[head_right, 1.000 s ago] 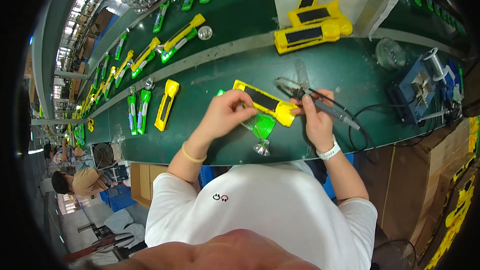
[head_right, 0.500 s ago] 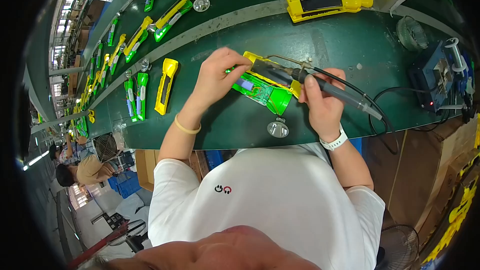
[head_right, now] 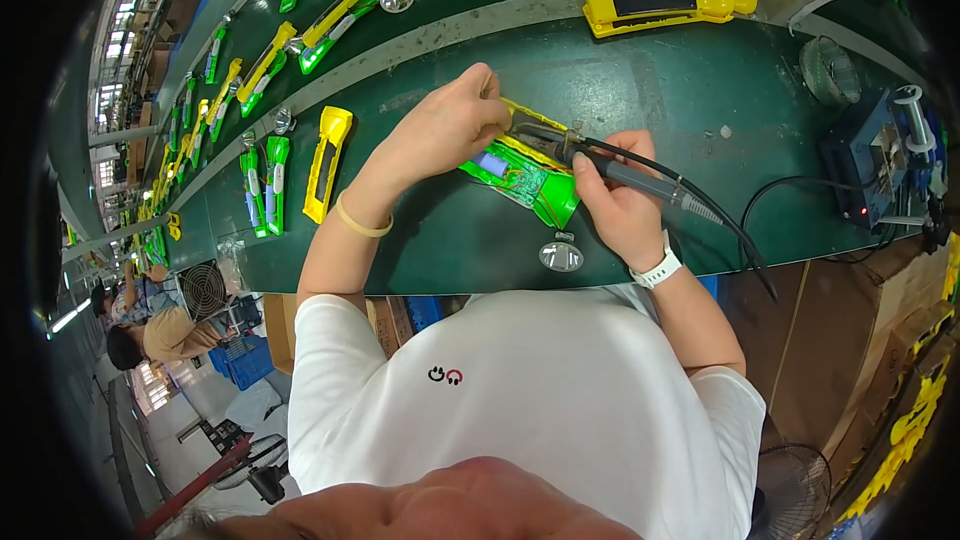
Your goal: Soldering internal components and wires inside plastic flashlight housings on a production line.
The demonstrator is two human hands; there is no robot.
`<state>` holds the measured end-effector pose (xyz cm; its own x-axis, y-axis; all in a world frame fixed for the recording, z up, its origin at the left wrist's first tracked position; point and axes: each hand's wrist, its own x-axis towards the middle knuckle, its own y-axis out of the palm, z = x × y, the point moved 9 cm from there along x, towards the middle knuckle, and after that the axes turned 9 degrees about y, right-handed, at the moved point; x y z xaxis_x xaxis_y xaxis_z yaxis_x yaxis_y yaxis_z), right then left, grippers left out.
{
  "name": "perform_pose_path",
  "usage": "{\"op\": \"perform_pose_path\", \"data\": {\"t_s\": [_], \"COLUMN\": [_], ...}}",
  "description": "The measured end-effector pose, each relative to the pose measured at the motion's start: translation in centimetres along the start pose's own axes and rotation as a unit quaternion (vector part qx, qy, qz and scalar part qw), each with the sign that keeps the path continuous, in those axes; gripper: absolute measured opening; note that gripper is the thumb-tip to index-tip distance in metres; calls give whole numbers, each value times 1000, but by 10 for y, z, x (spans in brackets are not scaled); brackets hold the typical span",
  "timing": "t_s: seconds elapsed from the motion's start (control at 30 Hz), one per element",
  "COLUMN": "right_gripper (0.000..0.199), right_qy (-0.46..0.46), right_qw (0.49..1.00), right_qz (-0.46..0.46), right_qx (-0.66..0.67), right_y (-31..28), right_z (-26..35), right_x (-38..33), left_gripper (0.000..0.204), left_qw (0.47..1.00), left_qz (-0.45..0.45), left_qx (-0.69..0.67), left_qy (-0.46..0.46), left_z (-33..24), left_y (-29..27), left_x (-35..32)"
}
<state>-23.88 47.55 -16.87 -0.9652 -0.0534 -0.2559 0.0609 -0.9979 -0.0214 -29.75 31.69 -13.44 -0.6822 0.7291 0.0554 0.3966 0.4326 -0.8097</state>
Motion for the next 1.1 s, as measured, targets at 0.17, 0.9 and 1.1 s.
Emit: {"op": "perform_pose_path", "data": {"t_s": [0.17,0.9,1.1], "right_gripper": [22,39,30], "right_qy": [4,-127,-221], "right_qw": [1000,978,949], "right_qz": [-12,-164,-170], "right_qx": [25,18,150], "right_y": [3,-171,-172], "right_z": [5,73,65], "right_x": [4,128,66], "left_gripper": [7,6,25], "left_qw": [1000,997,983], "left_qz": [-1,69,-162], "left_qx": [-2,-21,78], "left_qy": [-1,-38,45], "left_z": [1,-7,-8], "left_y": [3,-1,-44], "left_x": [2,17,92]}}
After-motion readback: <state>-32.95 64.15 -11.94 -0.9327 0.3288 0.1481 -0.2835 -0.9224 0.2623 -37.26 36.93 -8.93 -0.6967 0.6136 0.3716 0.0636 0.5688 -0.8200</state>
